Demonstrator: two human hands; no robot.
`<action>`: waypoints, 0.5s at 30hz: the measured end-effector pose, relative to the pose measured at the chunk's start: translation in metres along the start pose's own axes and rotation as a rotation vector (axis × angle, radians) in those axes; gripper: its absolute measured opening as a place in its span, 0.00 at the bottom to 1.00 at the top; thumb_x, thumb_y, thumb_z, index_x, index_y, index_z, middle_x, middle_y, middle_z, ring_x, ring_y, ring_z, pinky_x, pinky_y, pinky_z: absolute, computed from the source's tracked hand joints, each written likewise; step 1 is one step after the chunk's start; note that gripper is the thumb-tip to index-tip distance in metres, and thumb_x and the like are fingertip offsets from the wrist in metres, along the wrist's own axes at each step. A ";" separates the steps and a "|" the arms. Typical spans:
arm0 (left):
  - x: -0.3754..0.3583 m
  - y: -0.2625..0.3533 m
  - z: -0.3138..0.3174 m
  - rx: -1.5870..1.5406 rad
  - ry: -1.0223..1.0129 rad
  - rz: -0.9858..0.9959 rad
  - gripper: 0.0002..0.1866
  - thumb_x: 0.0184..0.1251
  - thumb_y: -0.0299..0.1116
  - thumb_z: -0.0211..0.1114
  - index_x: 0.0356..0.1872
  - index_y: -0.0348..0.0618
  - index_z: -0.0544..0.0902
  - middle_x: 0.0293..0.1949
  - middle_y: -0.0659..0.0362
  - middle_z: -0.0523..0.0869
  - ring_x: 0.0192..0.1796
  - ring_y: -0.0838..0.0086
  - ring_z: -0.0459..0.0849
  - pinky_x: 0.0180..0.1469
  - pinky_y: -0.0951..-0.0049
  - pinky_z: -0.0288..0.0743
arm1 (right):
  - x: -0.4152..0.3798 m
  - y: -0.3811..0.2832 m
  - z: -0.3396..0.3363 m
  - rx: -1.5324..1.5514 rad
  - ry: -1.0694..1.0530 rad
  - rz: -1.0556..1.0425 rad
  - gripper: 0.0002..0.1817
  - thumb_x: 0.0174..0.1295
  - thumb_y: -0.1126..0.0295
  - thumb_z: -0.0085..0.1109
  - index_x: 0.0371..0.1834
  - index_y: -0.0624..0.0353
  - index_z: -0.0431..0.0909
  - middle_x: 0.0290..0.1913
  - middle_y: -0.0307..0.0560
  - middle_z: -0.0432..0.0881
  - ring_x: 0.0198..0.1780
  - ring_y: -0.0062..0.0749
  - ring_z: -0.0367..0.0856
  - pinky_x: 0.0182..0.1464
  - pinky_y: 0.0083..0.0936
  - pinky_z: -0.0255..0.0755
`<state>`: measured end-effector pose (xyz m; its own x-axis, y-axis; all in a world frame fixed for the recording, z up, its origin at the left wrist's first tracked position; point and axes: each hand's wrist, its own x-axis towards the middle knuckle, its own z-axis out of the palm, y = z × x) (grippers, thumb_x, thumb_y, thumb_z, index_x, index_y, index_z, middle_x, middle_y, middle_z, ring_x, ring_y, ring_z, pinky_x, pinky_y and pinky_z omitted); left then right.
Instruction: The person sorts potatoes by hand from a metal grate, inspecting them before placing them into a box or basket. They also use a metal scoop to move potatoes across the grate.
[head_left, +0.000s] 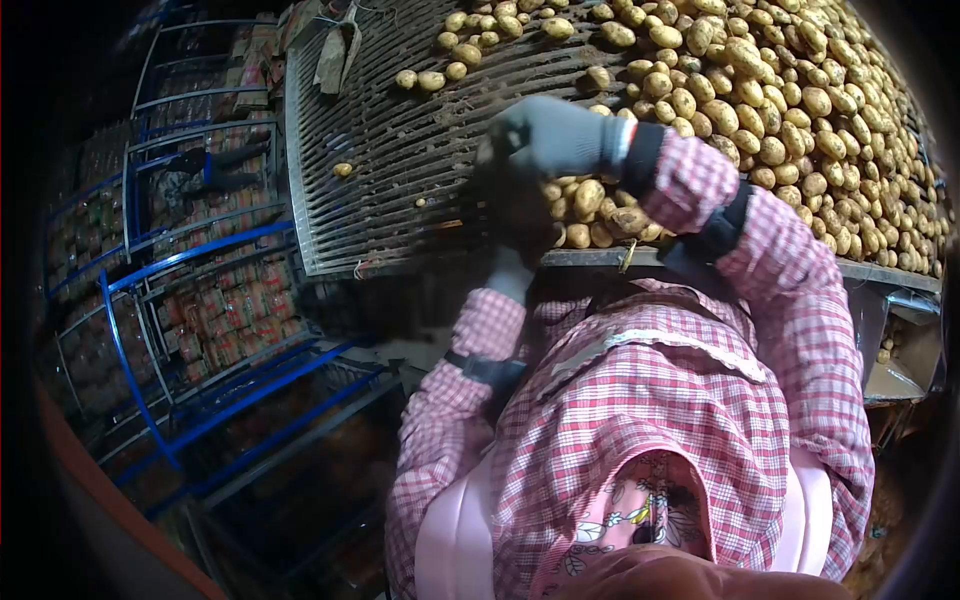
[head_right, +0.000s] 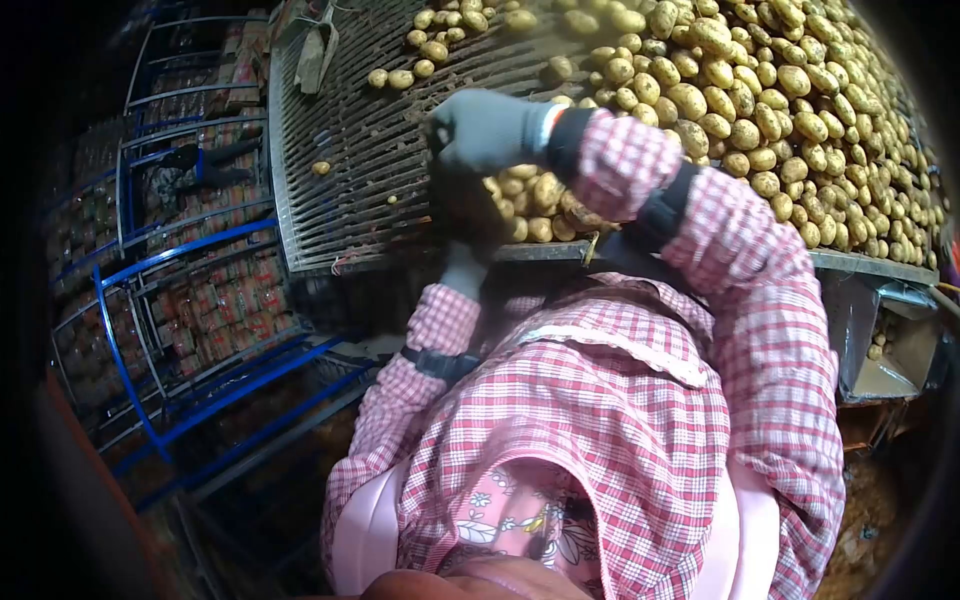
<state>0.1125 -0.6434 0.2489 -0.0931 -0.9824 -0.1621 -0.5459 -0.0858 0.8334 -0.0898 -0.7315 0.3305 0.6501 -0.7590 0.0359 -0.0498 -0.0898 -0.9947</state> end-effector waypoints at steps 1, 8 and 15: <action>0.011 0.008 0.016 0.006 -0.006 0.059 0.42 0.60 0.40 0.73 0.72 0.33 0.64 0.67 0.46 0.75 0.68 0.60 0.76 0.70 0.60 0.71 | -0.008 0.002 -0.009 -0.116 0.065 -0.069 0.08 0.58 0.66 0.66 0.36 0.59 0.84 0.28 0.44 0.84 0.30 0.29 0.81 0.37 0.31 0.77; 0.109 0.086 0.123 -0.032 0.024 0.574 0.37 0.65 0.40 0.70 0.70 0.32 0.66 0.66 0.47 0.75 0.69 0.63 0.75 0.72 0.61 0.69 | -0.075 -0.048 -0.111 -0.219 0.420 -0.068 0.07 0.63 0.73 0.59 0.38 0.64 0.84 0.29 0.42 0.86 0.31 0.24 0.84 0.37 0.25 0.79; 0.141 0.082 0.089 -0.965 -0.424 -0.015 0.42 0.62 0.49 0.76 0.72 0.44 0.66 0.64 0.56 0.77 0.66 0.62 0.78 0.67 0.53 0.76 | -0.108 -0.056 -0.098 -0.102 0.617 -0.273 0.12 0.63 0.86 0.59 0.48 0.67 0.82 0.49 0.46 0.86 0.46 0.28 0.86 0.52 0.25 0.80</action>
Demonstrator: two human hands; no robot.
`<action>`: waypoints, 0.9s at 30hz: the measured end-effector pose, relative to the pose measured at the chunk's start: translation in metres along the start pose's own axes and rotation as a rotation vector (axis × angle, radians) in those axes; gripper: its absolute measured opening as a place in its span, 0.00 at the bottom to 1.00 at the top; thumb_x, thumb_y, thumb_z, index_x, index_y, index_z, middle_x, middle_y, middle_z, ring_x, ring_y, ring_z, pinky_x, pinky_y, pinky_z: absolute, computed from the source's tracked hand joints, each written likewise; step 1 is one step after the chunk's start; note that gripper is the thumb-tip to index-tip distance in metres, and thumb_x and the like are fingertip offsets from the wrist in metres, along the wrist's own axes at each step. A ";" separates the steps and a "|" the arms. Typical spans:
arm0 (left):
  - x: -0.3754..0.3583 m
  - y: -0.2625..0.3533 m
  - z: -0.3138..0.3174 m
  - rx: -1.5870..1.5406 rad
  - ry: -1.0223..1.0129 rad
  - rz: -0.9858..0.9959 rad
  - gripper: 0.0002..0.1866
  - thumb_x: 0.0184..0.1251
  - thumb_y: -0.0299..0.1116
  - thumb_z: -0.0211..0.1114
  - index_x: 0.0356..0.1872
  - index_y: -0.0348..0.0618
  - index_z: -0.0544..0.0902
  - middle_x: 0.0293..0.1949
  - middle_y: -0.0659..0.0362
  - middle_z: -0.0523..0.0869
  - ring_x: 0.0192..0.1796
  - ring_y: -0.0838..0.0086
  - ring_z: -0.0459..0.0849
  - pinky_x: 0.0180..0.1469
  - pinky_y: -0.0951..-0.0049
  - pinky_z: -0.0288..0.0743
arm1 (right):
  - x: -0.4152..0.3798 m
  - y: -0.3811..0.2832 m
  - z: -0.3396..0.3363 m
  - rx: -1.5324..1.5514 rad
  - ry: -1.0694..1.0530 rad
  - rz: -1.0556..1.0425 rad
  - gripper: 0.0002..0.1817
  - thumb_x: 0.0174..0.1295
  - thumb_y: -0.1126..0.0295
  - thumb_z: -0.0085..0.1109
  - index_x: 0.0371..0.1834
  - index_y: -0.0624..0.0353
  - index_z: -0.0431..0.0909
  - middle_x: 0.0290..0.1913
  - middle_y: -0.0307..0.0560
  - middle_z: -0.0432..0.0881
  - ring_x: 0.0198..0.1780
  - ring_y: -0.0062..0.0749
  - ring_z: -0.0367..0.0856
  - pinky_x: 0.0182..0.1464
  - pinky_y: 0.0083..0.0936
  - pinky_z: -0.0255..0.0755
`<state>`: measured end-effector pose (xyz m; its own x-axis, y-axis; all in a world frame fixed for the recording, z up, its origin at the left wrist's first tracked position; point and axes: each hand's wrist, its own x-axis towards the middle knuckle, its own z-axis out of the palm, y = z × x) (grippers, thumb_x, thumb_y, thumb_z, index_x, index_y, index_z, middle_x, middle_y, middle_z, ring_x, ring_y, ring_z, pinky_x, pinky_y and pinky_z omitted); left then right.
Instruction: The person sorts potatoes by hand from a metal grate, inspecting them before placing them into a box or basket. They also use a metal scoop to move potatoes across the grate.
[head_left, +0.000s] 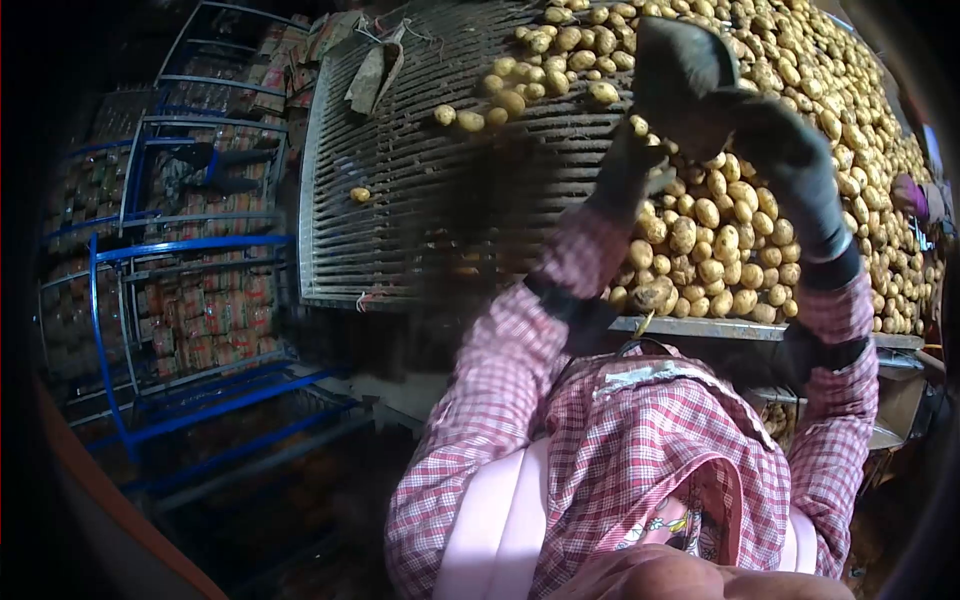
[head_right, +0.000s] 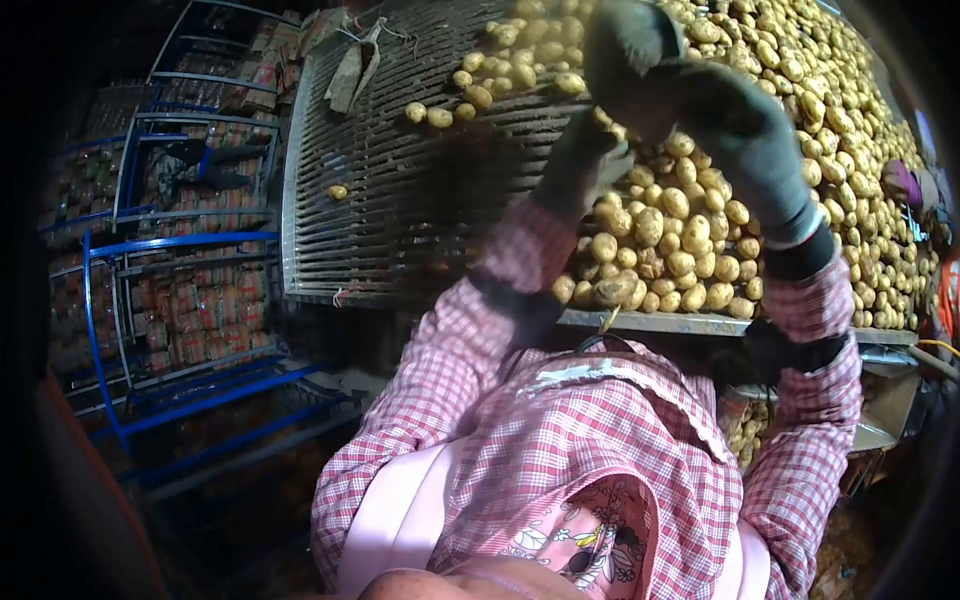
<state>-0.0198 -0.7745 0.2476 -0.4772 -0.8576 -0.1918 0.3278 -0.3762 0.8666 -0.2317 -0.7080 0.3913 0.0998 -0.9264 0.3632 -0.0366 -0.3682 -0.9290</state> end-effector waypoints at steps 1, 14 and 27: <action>-0.014 0.012 -0.016 -0.162 -0.080 -0.088 0.37 0.67 0.52 0.70 0.71 0.47 0.69 0.63 0.57 0.78 0.64 0.63 0.79 0.65 0.52 0.77 | -0.003 0.022 0.016 0.031 -0.014 -0.147 0.13 0.62 0.89 0.60 0.49 0.67 0.81 0.55 0.47 0.85 0.49 0.31 0.86 0.55 0.27 0.80; -0.160 0.089 -0.158 -0.362 0.215 -0.129 0.57 0.62 0.80 0.54 0.70 0.30 0.71 0.64 0.42 0.78 0.68 0.52 0.76 0.72 0.52 0.69 | 0.002 0.100 0.299 -0.347 -0.308 -0.248 0.26 0.50 0.71 0.71 0.56 0.49 0.79 0.64 0.48 0.78 0.61 0.53 0.76 0.65 0.44 0.72; -0.139 0.061 -0.284 -0.387 0.406 -0.323 0.30 0.68 0.48 0.70 0.60 0.33 0.78 0.51 0.47 0.87 0.51 0.57 0.86 0.56 0.57 0.82 | 0.014 0.171 0.375 -0.537 -0.580 -0.174 0.19 0.57 0.69 0.64 0.53 0.56 0.81 0.66 0.53 0.75 0.63 0.57 0.77 0.66 0.48 0.71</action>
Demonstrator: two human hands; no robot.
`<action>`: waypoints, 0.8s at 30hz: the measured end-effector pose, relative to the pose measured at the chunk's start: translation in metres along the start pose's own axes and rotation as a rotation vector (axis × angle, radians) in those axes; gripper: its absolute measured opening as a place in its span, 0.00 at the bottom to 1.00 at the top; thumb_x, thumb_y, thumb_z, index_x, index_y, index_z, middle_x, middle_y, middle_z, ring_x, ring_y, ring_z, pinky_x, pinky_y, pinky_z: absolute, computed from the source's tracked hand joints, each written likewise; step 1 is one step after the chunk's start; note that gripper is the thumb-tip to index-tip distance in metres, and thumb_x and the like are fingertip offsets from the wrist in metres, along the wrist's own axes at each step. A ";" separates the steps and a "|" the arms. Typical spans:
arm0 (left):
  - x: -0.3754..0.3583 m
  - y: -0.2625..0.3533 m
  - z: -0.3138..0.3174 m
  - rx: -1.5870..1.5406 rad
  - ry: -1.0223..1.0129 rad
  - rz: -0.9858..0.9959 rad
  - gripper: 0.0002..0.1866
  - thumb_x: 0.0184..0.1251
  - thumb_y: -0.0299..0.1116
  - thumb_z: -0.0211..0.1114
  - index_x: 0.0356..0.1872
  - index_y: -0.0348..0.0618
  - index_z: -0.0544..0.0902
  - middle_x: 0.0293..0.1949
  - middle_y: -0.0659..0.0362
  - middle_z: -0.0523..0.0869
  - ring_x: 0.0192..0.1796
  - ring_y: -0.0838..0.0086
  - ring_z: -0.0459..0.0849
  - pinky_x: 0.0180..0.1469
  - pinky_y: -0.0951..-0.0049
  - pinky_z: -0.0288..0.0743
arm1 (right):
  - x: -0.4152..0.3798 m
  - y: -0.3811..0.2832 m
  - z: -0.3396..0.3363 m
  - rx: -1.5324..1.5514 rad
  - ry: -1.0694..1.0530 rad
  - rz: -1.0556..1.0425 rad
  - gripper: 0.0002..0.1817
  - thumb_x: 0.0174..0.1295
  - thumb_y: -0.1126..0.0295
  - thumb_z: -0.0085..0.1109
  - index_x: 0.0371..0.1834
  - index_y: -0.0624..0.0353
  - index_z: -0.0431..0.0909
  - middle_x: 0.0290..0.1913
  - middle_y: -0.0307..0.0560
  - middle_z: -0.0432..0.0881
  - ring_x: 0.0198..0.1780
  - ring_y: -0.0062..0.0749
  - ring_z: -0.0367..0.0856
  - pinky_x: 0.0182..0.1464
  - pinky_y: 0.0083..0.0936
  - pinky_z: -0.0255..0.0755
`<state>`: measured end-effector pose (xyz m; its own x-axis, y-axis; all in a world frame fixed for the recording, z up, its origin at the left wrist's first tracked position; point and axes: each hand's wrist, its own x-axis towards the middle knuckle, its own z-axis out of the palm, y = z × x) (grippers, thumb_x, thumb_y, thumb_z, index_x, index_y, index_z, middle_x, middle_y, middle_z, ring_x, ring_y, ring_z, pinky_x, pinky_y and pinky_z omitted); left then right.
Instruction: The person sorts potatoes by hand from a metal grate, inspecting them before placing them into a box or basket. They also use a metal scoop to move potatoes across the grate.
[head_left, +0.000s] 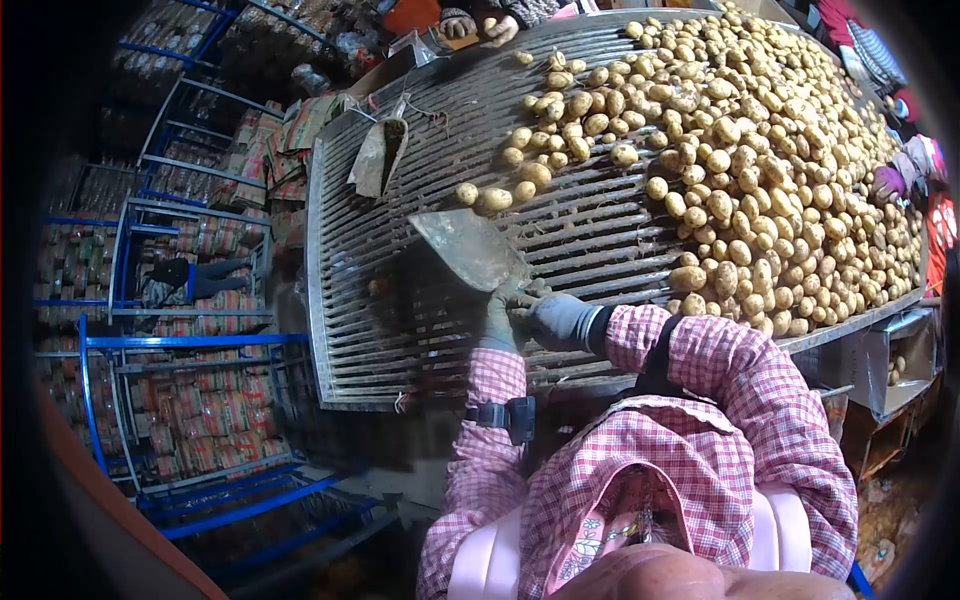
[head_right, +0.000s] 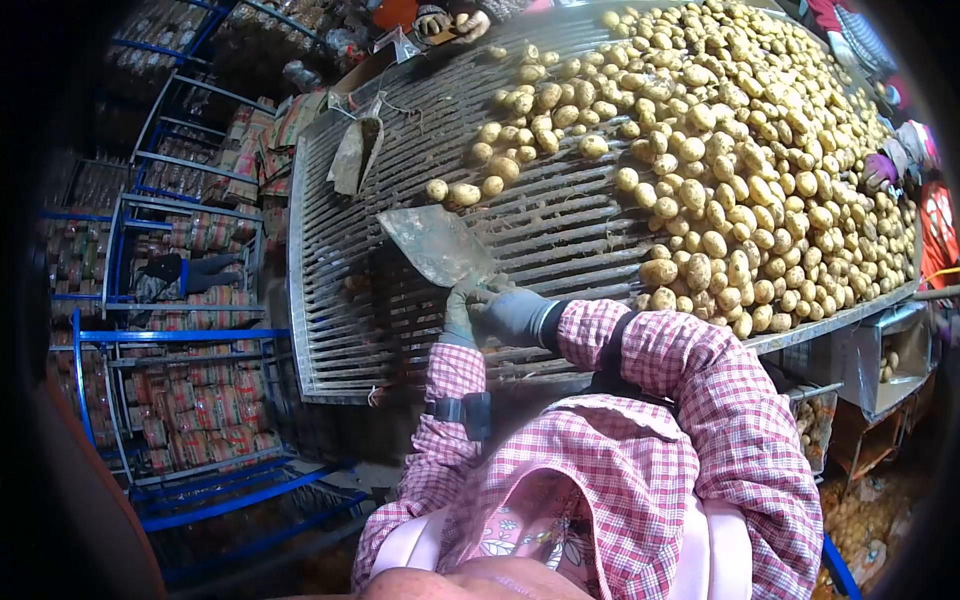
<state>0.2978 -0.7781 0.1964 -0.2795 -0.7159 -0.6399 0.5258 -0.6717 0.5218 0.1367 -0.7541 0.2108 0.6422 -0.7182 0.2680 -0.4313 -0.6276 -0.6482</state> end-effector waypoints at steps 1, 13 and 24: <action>0.000 -0.003 0.002 -0.031 0.039 0.001 0.28 0.67 0.46 0.70 0.58 0.34 0.79 0.49 0.48 0.88 0.47 0.59 0.88 0.52 0.60 0.85 | -0.002 -0.001 0.001 0.015 -0.030 0.001 0.18 0.58 0.68 0.64 0.53 0.55 0.80 0.65 0.53 0.76 0.62 0.57 0.77 0.66 0.48 0.71; 0.050 0.019 -0.017 -0.065 0.145 0.153 0.19 0.77 0.46 0.61 0.55 0.41 0.81 0.43 0.56 0.89 0.44 0.61 0.90 0.47 0.50 0.88 | -0.073 -0.010 -0.081 0.253 -0.174 0.276 0.28 0.65 0.60 0.63 0.69 0.50 0.75 0.69 0.56 0.75 0.63 0.57 0.79 0.64 0.46 0.75; 0.133 0.113 -0.044 0.784 0.957 0.539 0.04 0.65 0.27 0.65 0.34 0.37 0.83 0.25 0.53 0.85 0.21 0.65 0.82 0.21 0.62 0.74 | -0.201 0.032 -0.150 0.346 0.179 0.449 0.17 0.65 0.63 0.63 0.55 0.54 0.84 0.52 0.52 0.86 0.53 0.51 0.85 0.56 0.40 0.80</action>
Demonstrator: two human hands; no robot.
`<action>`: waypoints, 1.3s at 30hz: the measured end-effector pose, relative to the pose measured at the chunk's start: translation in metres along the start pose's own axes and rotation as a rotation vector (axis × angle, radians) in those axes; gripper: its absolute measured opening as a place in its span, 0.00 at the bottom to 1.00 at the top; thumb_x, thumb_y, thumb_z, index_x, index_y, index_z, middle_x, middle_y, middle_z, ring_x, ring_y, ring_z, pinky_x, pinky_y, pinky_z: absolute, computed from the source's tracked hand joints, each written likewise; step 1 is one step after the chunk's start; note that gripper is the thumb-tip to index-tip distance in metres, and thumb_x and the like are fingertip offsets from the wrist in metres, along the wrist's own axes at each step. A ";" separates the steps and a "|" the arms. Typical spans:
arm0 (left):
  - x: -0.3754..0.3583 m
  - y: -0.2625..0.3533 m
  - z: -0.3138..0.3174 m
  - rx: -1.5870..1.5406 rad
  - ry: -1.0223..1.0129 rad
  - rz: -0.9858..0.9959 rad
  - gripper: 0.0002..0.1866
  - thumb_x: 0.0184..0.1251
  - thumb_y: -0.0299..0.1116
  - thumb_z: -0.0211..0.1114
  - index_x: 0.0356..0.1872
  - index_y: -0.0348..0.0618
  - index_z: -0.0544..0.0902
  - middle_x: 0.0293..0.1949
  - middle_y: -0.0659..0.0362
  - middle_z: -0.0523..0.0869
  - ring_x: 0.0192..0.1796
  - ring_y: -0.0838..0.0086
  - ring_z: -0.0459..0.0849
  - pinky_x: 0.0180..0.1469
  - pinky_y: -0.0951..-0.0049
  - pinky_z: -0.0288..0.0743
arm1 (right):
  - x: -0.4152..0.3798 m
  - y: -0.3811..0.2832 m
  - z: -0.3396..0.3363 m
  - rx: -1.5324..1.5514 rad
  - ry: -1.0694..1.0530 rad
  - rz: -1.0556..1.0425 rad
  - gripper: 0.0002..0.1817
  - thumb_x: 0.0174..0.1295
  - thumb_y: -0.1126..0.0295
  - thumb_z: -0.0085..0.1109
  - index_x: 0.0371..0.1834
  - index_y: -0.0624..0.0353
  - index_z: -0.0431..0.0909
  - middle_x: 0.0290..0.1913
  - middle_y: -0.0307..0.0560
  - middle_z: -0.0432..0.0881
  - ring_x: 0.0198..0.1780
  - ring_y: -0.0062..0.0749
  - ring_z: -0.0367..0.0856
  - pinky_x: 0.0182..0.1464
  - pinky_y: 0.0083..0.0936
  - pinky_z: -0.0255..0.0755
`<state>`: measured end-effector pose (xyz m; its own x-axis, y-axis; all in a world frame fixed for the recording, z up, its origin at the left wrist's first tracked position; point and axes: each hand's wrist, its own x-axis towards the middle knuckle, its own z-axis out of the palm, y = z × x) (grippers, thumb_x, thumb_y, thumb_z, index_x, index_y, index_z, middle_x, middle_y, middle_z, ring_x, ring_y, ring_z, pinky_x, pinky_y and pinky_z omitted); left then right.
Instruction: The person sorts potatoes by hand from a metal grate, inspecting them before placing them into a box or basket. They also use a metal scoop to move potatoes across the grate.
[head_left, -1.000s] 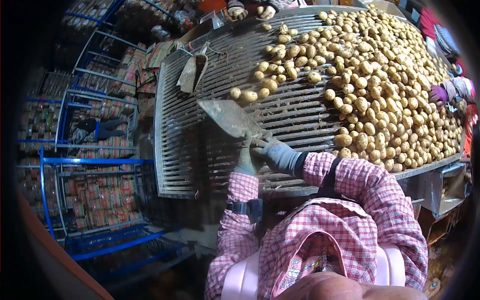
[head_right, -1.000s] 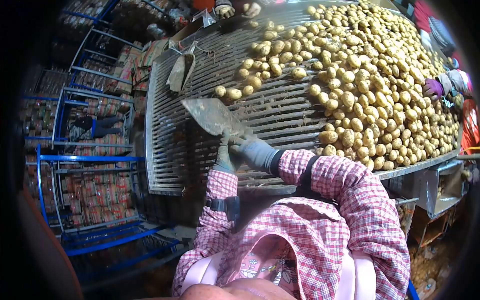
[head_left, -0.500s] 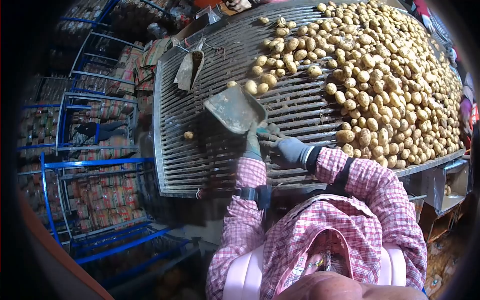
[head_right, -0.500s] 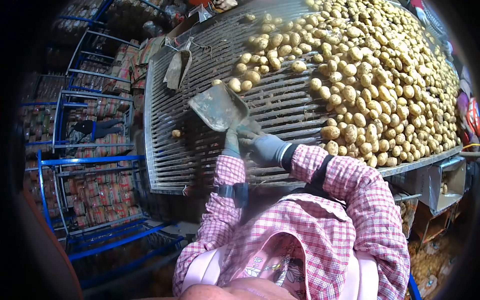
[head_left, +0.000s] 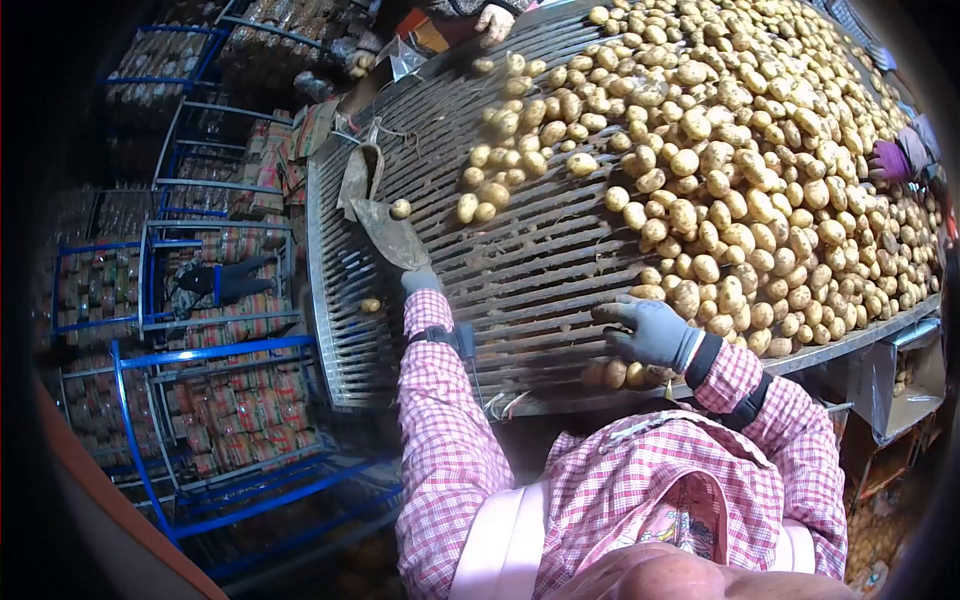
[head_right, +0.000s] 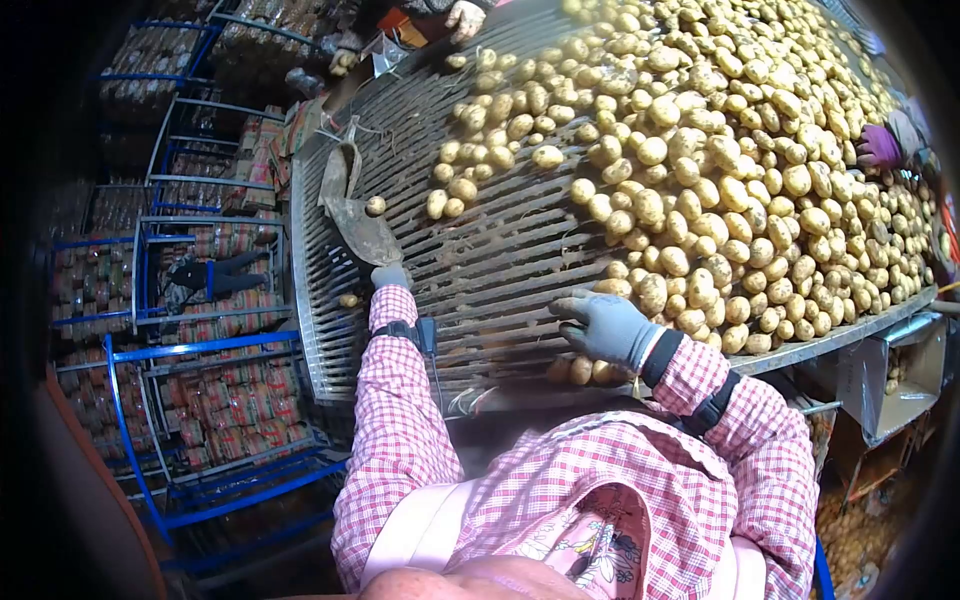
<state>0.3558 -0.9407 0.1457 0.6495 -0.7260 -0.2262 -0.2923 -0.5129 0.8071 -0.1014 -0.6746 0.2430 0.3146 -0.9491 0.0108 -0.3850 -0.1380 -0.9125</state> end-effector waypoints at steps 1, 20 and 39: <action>-0.008 0.010 0.008 -0.005 -0.025 0.016 0.05 0.65 0.29 0.66 0.32 0.38 0.83 0.23 0.54 0.84 0.20 0.66 0.82 0.20 0.62 0.73 | -0.006 0.005 -0.007 0.011 0.028 0.010 0.17 0.65 0.63 0.63 0.55 0.53 0.84 0.53 0.52 0.86 0.54 0.51 0.85 0.57 0.40 0.80; -0.294 0.128 0.284 0.102 -0.626 0.366 0.16 0.68 0.39 0.64 0.31 0.33 0.84 0.22 0.50 0.85 0.20 0.62 0.84 0.25 0.60 0.78 | -0.093 0.059 -0.095 0.225 0.132 0.123 0.17 0.66 0.61 0.61 0.55 0.53 0.85 0.48 0.51 0.88 0.50 0.47 0.87 0.54 0.36 0.80; -0.236 0.102 0.047 0.021 -0.433 0.248 0.17 0.71 0.43 0.68 0.34 0.35 0.83 0.22 0.57 0.83 0.14 0.74 0.75 0.16 0.74 0.66 | -0.091 0.032 -0.070 0.254 -0.011 0.202 0.16 0.68 0.59 0.61 0.52 0.52 0.88 0.44 0.49 0.90 0.46 0.38 0.89 0.53 0.32 0.80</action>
<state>0.1395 -0.8432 0.2559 0.2089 -0.9485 -0.2383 -0.4179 -0.3069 0.8551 -0.2035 -0.6127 0.2412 0.2636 -0.9470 -0.1836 -0.2122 0.1287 -0.9687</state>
